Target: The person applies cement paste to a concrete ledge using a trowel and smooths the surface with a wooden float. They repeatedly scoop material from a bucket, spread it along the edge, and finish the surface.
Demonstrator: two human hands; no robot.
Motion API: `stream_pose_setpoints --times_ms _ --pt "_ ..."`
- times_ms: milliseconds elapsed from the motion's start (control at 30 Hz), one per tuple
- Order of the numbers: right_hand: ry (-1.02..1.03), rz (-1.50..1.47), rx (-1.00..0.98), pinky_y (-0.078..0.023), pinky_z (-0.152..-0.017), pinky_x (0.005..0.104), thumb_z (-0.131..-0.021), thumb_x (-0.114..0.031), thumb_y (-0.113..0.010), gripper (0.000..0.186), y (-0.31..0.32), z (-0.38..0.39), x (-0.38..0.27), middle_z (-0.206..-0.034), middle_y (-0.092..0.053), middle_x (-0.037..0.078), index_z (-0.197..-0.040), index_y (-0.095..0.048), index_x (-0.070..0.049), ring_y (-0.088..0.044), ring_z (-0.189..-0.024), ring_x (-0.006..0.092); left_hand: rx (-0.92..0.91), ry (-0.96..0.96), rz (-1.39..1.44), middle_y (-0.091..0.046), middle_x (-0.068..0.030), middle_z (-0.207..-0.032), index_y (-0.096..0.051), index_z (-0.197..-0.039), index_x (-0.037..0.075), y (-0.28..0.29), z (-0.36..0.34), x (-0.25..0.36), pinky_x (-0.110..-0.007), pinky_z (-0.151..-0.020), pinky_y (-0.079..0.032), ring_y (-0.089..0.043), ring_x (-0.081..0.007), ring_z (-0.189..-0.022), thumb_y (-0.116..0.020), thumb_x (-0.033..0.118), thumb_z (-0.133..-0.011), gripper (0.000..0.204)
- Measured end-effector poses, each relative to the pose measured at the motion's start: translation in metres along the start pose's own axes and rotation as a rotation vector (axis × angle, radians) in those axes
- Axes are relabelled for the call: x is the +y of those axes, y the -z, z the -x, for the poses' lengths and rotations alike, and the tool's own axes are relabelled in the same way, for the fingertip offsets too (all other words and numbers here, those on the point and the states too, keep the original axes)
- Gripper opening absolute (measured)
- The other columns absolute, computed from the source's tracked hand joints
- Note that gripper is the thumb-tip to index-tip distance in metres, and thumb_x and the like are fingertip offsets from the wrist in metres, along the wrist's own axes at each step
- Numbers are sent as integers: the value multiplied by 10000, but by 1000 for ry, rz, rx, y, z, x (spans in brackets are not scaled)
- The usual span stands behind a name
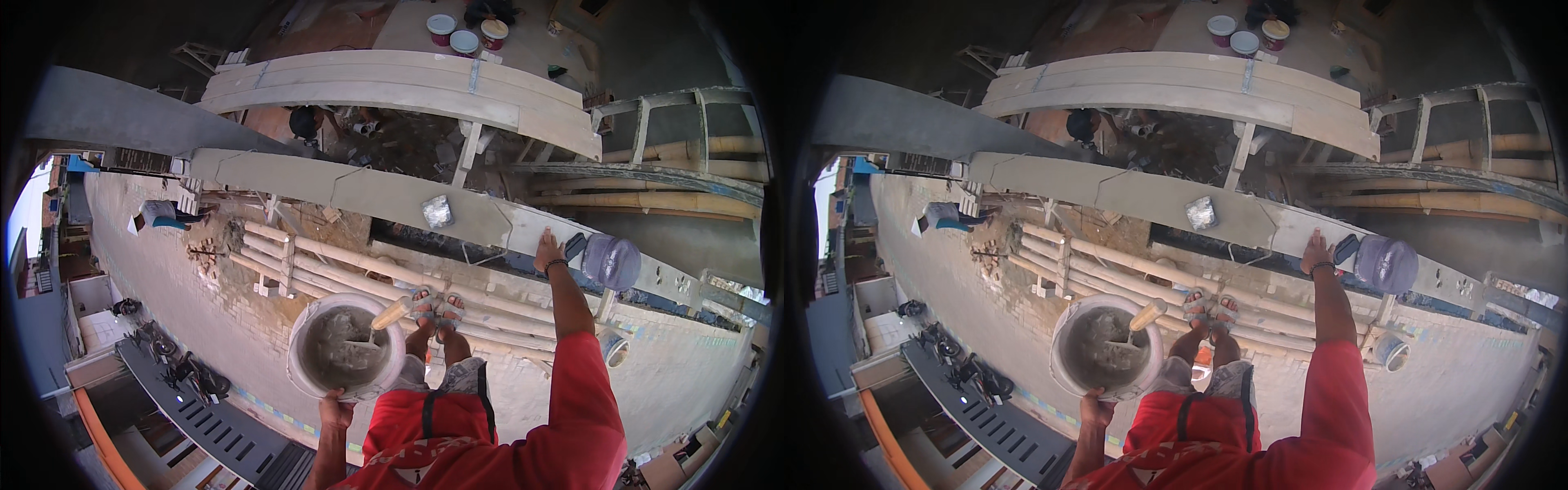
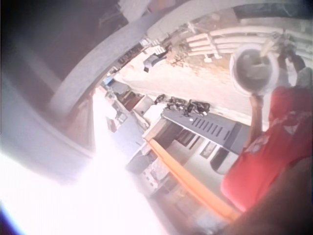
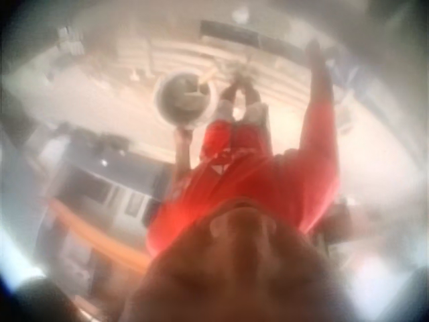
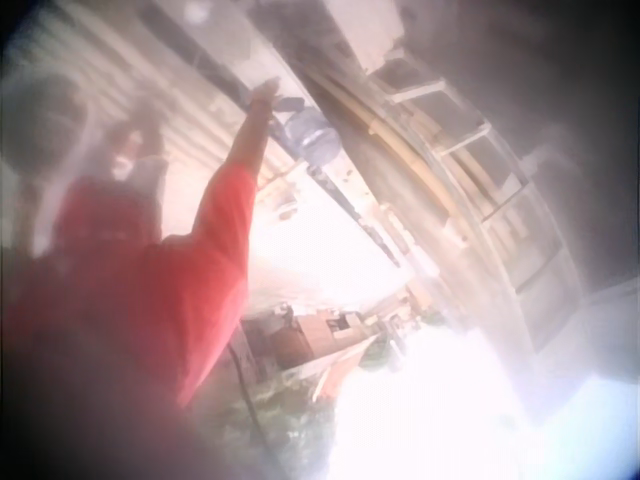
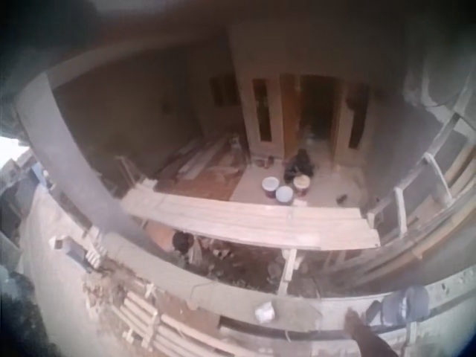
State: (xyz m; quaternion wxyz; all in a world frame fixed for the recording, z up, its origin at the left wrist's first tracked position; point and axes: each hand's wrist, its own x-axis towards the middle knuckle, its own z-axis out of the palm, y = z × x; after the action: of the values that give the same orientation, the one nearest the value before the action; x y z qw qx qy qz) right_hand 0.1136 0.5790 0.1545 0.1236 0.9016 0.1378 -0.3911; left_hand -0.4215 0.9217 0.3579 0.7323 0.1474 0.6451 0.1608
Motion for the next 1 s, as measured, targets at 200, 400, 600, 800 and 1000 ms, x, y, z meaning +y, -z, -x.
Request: stream_pose_setpoints --times_ms 200,400,600,800,1000 --pt "10 -10 40 -205 -1140 571 -807 -153 -551 758 -2 4 0 -1590 -51 129 -1477 -237 7 -190 -1442 295 -64 0 -61 -545 -175 -1225 -427 -1294 -19 -20 5 11 -583 -876 -521 -594 -385 -1067 -483 -41 -804 495" --pt "-13 -33 65 -208 -1139 570 -811 -155 -546 753 0 10 -5 -1588 -60 133 -1474 -235 23 -210 -1438 300 -96 23 -184 -547 -152 -1221 -428 -1320 33 -43 -11 39 -553 -840 -540 -595 -364 -1064 -498 -64 -775 558" --pt "-91 -45 87 -219 -1140 549 -819 -170 -542 757 -2 9 -13 -1588 -57 142 -1469 -226 52 -205 -1442 292 -160 12 -475 -485 -175 -1311 -387 -1367 60 -52 -46 72 -603 -887 -498 -545 -402 -1139 -519 -24 -765 622" --pt "-197 -44 36 -215 -1150 532 -816 -120 -531 754 1 5 -26 -1593 -45 144 -1469 -201 62 -174 -1456 273 -180 84 -587 -585 -86 -1160 -520 -1262 122 -57 -102 107 -487 -756 -560 -623 -297 -984 -579 -12 -742 541" --pt "-255 -55 99 -260 -1140 526 -789 -190 -648 740 -6 7 -29 -1593 -45 119 -1424 -345 39 -178 -1456 252 -269 52 -835 -592 -69 -1117 -527 -1238 126 -67 -149 144 -461 -743 -569 -625 -254 -967 -613 14 -725 532"
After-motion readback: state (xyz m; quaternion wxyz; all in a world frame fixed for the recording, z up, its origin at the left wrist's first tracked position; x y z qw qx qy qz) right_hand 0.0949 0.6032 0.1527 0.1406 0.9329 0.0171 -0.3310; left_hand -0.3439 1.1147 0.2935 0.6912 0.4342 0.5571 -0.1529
